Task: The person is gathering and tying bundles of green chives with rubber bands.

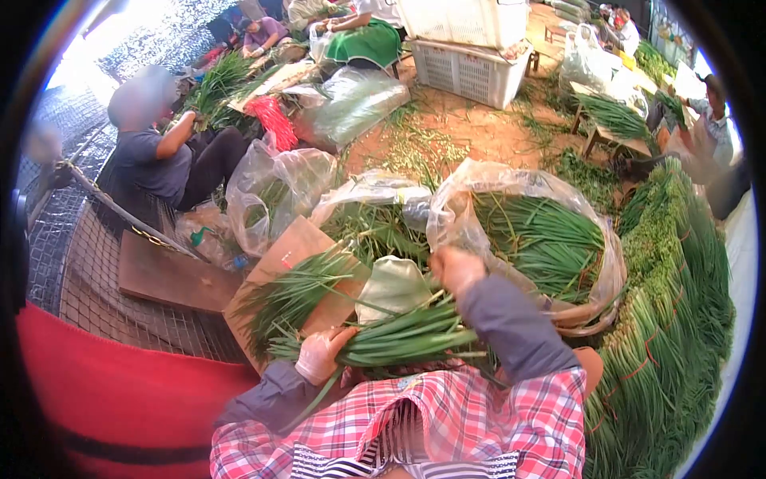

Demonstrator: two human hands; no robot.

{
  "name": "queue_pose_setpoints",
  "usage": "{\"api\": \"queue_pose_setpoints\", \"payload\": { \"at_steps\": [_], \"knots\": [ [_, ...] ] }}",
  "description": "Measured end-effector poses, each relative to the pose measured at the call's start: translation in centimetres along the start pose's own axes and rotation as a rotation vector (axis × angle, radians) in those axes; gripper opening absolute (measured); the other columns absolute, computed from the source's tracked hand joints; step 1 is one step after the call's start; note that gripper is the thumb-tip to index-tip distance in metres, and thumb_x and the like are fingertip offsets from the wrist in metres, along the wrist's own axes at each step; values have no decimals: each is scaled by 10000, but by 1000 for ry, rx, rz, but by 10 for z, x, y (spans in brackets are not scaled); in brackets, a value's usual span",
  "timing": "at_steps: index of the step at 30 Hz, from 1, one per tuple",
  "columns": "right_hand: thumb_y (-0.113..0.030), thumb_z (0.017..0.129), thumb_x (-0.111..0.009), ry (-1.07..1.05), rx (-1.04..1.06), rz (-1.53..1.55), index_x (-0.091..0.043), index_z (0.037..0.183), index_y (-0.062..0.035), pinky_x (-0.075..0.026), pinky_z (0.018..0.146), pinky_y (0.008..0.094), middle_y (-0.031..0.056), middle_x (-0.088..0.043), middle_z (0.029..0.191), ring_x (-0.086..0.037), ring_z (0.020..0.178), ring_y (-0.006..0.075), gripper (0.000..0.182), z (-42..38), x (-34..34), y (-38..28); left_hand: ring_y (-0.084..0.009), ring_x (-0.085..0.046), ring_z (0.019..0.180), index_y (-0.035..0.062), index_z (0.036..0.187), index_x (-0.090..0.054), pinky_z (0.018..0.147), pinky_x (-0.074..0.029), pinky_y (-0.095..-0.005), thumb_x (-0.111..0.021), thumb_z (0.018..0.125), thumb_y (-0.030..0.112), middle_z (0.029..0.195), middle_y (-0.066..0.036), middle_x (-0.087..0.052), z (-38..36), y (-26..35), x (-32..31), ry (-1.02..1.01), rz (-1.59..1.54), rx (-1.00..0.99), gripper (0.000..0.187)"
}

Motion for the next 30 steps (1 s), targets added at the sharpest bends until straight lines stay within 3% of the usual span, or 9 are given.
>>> {"api": "queue_pose_setpoints", "payload": {
  "at_steps": [5,8,9,13,16,20,21,24,30],
  "knots": [
    [-271,786,-606,-225,13,77,-618,926,-113,-472,662,382,124,-629,787,-605,753,295,212,-51,-17,24,-356,-549,928,111,1269,-398,745,-468,-403,-604,594,5,1219,-165,-456,-2,-6,-8,112,-55,67,714],
    [-293,791,-596,-286,-61,101,-609,946,-115,-468,704,379,118,-636,823,-604,801,294,237,-59,3,28,-370,-527,988,140,1299,-356,781,-466,-407,-636,630,64,1320,-162,-360,15,-12,-4,-76,-89,121,729],
    [-280,790,-602,-309,-84,121,-609,949,-109,-469,705,375,116,-637,820,-605,800,290,234,-64,8,27,-349,-509,1054,130,1281,-380,835,-452,-393,-662,664,165,1304,-161,-392,17,-24,-14,-174,-132,89,679],
    [-265,785,-618,-312,-93,128,-611,958,-94,-473,698,367,115,-639,812,-611,783,283,243,-74,8,34,-354,-500,1071,133,1321,-319,844,-448,-410,-665,674,205,1287,-181,-393,25,-31,-21,-367,-207,62,738],
    [-274,785,-615,-310,-49,122,-614,953,-99,-475,687,363,114,-640,802,-611,773,284,242,-74,1,38,-376,-500,1054,130,1323,-311,858,-439,-409,-675,662,226,1282,-207,-372,27,-25,-13,-362,-160,168,761],
    [-274,783,-611,-325,-18,151,-619,951,-112,-474,686,365,109,-642,800,-612,773,281,234,-78,-2,35,-401,-438,1119,151,1262,-416,841,-434,-445,-672,579,168,1292,-190,-362,39,-14,-2,-371,171,59,730],
    [-271,782,-612,-341,-36,140,-620,951,-114,-474,686,363,109,-642,803,-612,774,280,231,-79,-2,35,-363,-443,1103,104,1150,-516,872,-417,-435,-694,535,165,1298,-191,-363,39,-18,-7,-294,171,0,643],
    [-263,777,-616,-354,-103,142,-620,957,-114,-476,691,356,108,-646,818,-613,780,279,234,-80,-3,34,-362,-440,1098,98,1066,-549,884,-406,-437,-700,540,183,1305,-173,-370,35,-30,-22,-223,235,-144,553],
    [-255,775,-605,-166,-39,210,-618,934,-113,-476,658,386,142,-625,807,-605,754,309,213,-82,-22,53,-350,-581,822,47,969,-527,711,-466,-402,-697,628,179,867,-171,-583,22,-42,-40,-291,-148,85,403]
  ]
}}
Point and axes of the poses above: each hand's wrist, its own z-axis towards the middle knuckle, its own x-axis out of the back of the hand, y = z × x, the point moved 2 cm from there along z, towards the middle knuckle
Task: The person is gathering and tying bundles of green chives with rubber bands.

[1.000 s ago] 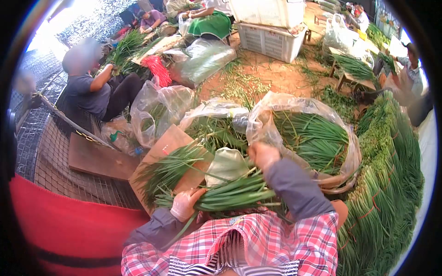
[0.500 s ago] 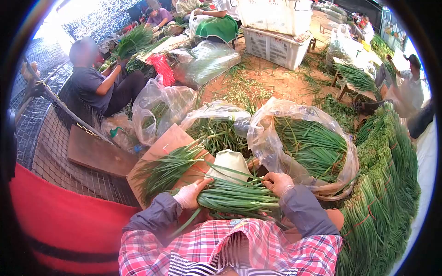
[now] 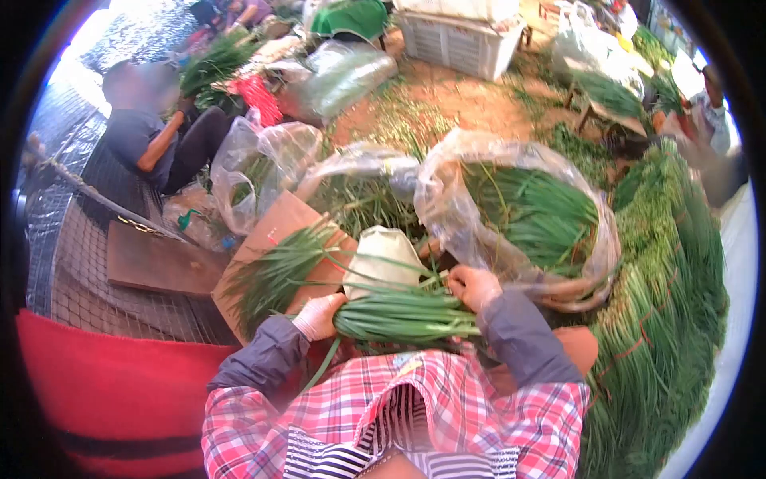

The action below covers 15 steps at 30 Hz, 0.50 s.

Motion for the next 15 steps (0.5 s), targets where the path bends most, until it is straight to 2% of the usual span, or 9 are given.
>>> {"api": "queue_pose_setpoints", "payload": {
  "at_steps": [3,8,9,10,11,12,13,14,15],
  "knots": [
    [-251,789,-564,153,61,-70,-604,854,-110,-465,634,420,146,-607,771,-584,725,336,160,10,1,3,-363,-592,775,45,957,-530,655,-472,-402,-706,644,196,776,-182,-602,-10,4,-6,23,-17,88,390],
    [-283,799,-568,297,-122,-30,-598,882,-85,-463,653,400,165,-610,797,-589,739,337,217,44,22,51,-358,-614,790,35,1036,-498,655,-488,-392,-680,694,140,814,-193,-622,-19,10,-13,31,-294,131,402],
    [-292,801,-566,364,-168,-109,-598,906,-78,-468,655,392,160,-617,785,-598,729,325,240,46,33,63,-322,-626,834,31,1056,-490,676,-488,-387,-693,686,115,834,-213,-618,-19,9,-14,-25,-450,241,431],
    [-305,806,-557,371,-290,-48,-600,905,-75,-469,644,388,154,-619,759,-604,714,314,254,46,42,74,-237,-637,828,28,1096,-485,682,-488,-348,-682,681,77,866,-169,-634,-20,-5,-27,37,-459,217,463],
    [-319,811,-544,336,-375,-35,-598,893,-72,-469,637,394,148,-623,755,-607,709,307,266,41,51,76,-201,-619,829,31,1128,-478,695,-480,-325,-674,671,51,897,-129,-631,-20,-4,-25,-12,-631,293,498],
    [-319,811,-535,160,-439,-57,-596,881,-71,-466,640,404,157,-622,758,-609,724,310,265,31,57,74,-165,-601,831,35,1160,-471,708,-471,-302,-667,661,25,929,-90,-628,-22,-2,-23,-56,-803,371,537],
    [-243,801,-558,140,-229,-298,-585,838,-47,-450,561,395,151,-593,672,-578,584,314,201,24,47,98,-126,-552,844,36,1190,-476,734,-451,-277,-655,639,-11,967,-22,-605,-27,-20,-38,9,-956,346,581],
    [-241,781,-537,54,-317,-383,-596,811,-53,-450,607,430,176,-589,702,-578,669,362,200,11,39,99,-129,-551,855,35,1182,-487,742,-449,-279,-656,632,-17,969,-25,-605,-28,-25,-43,-5,-1045,357,577],
    [-242,775,-524,-78,-298,-554,-608,790,-63,-459,648,431,170,-608,737,-595,724,345,198,-1,24,122,-132,-551,865,34,1173,-498,751,-447,-280,-657,626,-23,971,-29,-606,-27,-28,-48,-21,-1136,367,573]
  ]
}}
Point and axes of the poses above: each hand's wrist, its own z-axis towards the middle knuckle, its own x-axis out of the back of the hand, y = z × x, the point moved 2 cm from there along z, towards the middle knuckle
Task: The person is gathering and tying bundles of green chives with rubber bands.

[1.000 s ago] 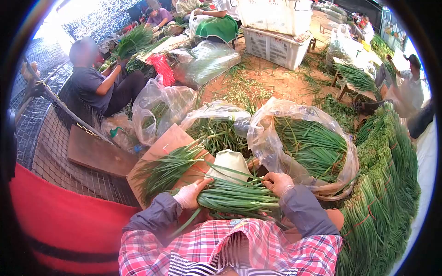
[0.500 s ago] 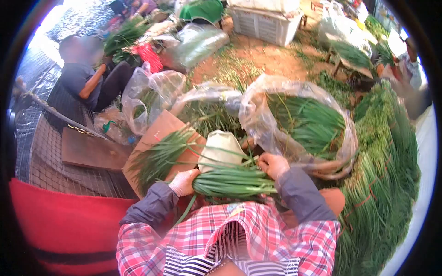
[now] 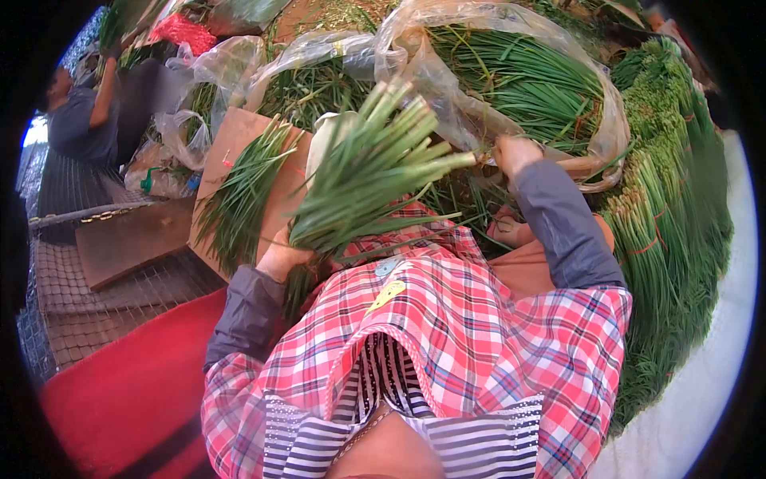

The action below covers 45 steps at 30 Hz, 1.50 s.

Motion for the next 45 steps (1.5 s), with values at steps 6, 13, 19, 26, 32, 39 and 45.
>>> {"api": "queue_pose_setpoints", "payload": {
  "at_steps": [6,13,19,26,32,39,45],
  "knots": [
    [-183,790,-602,-185,-109,522,-617,999,-28,-470,716,309,100,-644,885,-606,767,197,260,-28,22,13,-142,-541,943,52,1155,-532,811,-445,-299,-672,626,-47,1052,-56,-604,13,3,-6,-51,238,-75,556],
    [-32,807,-602,379,558,1129,-599,896,0,-474,727,242,74,-634,903,-588,798,132,94,-54,125,-143,-161,-564,901,25,1092,-557,767,-468,-290,-657,681,-12,1005,-65,-607,42,-37,-2,-174,901,-288,425],
    [-95,630,-695,596,810,271,-601,987,-213,-436,761,395,4,-588,930,-558,875,248,388,-44,92,-181,-189,-600,748,12,1033,-579,629,-500,-300,-663,651,-17,903,-78,-622,-3,16,-14,-52,-279,308,392],
    [-201,671,-676,446,873,105,-626,973,-262,-389,828,396,-19,-598,945,-534,942,216,312,5,94,-170,-174,-583,806,26,1072,-567,714,-481,-316,-678,651,4,921,-76,-616,2,21,-8,-138,-100,124,437],
    [-126,723,-672,173,854,417,-654,938,-115,-482,680,342,60,-631,858,-593,791,245,216,5,99,-169,-166,-574,822,42,1127,-528,731,-473,-312,-699,624,-7,920,-64,-609,-4,27,-10,-131,-182,207,533],
    [-79,764,-655,74,464,790,-643,927,-48,-478,735,270,66,-646,861,-601,788,160,167,10,77,-167,-182,-575,845,55,1165,-494,732,-477,-319,-713,617,-3,966,-59,-597,-3,31,-8,-168,-190,257,593],
    [-111,719,-708,-312,405,1134,-664,894,-64,-467,754,262,58,-657,833,-592,802,121,186,14,79,-143,-159,-553,897,49,1194,-482,763,-462,-313,-712,622,4,1020,-52,-590,2,29,-5,-231,-152,128,619]
  ]
}}
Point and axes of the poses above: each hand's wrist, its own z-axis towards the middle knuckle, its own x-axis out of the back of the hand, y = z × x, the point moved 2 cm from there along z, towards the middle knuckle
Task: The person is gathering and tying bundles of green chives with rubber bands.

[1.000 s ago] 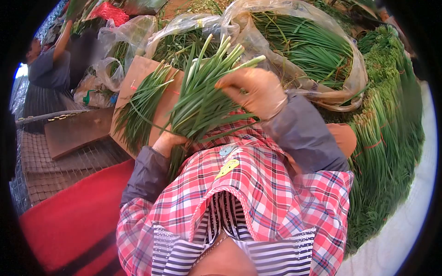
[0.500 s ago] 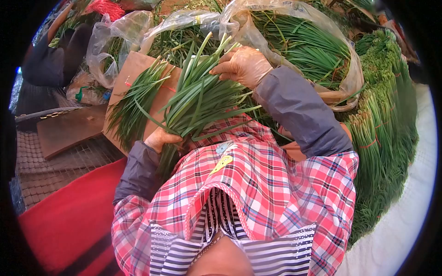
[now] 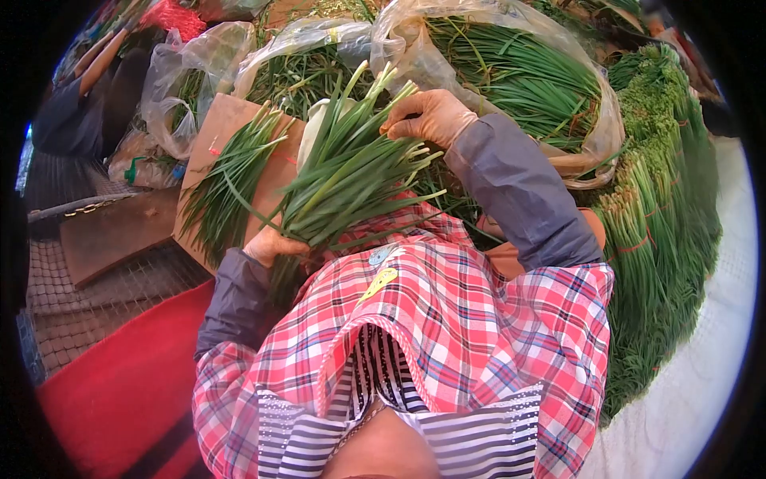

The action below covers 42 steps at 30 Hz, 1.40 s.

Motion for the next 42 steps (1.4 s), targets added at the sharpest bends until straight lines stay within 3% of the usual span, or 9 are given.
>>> {"api": "queue_pose_setpoints", "payload": {
  "at_steps": [8,10,13,15,18,22,28,33,42],
  "knots": [
    [-199,798,-607,667,-61,-465,-644,905,-78,-464,630,316,93,-641,851,-612,716,223,166,-32,69,7,-158,-514,1019,40,1226,-450,887,-408,-314,-716,628,15,1142,-36,-548,6,-11,1,-7,111,-83,656],
    [-238,787,-583,113,-431,-1068,-651,910,-101,-472,681,338,102,-637,901,-611,789,271,196,-47,75,53,-145,-528,970,48,1176,-496,852,-425,-306,-726,635,47,1082,-29,-577,6,-14,-5,40,69,-149,589],
    [-233,773,-588,89,-276,-1186,-650,924,-104,-475,730,363,109,-638,915,-604,849,275,208,-70,67,38,-136,-537,954,35,1158,-493,834,-433,-281,-731,634,40,1078,-32,-577,9,-10,-14,97,13,-116,576],
    [-244,764,-605,387,53,-830,-649,938,-106,-476,754,364,107,-639,921,-597,872,278,227,-55,49,-21,-133,-539,962,23,1159,-485,834,-433,-267,-726,637,21,1078,-36,-576,8,-29,-5,151,71,-135,575],
    [-182,685,-672,342,568,-876,-636,937,-71,-458,767,384,135,-611,886,-579,852,299,278,-18,13,-52,-141,-542,971,27,1160,-485,845,-435,-279,-720,642,15,1085,-41,-575,7,-25,-11,147,22,-62,569],
    [-249,809,-547,-21,239,-1084,-644,946,-126,-449,758,406,94,-622,835,-588,838,276,208,-21,-48,6,-156,-529,1008,44,1182,-480,886,-413,-304,-716,621,-4,1101,-36,-568,8,-33,-13,188,-98,-142,609],
    [-56,824,-594,391,33,110,-575,1004,20,-450,782,230,50,-616,952,-558,854,98,196,-34,-49,12,-154,-526,994,52,1157,-510,888,-412,-305,-720,611,-2,1093,-31,-569,11,-33,-10,147,-87,-144,587],
    [-115,770,-668,368,-63,-183,-588,1024,-41,-462,650,236,55,-628,787,-570,715,88,276,-16,-38,-6,-152,-530,980,50,1158,-504,881,-417,-304,-733,612,20,1092,-34,-569,16,-32,-10,134,28,-208,593],
    [-484,704,-610,110,-364,-716,-608,1051,-132,-454,812,381,160,-631,934,-598,907,309,495,10,-60,-28,-150,-537,969,42,1145,-483,870,-426,-294,-736,623,27,1064,-60,-576,8,-38,-20,298,167,-180,580]
  ]
}}
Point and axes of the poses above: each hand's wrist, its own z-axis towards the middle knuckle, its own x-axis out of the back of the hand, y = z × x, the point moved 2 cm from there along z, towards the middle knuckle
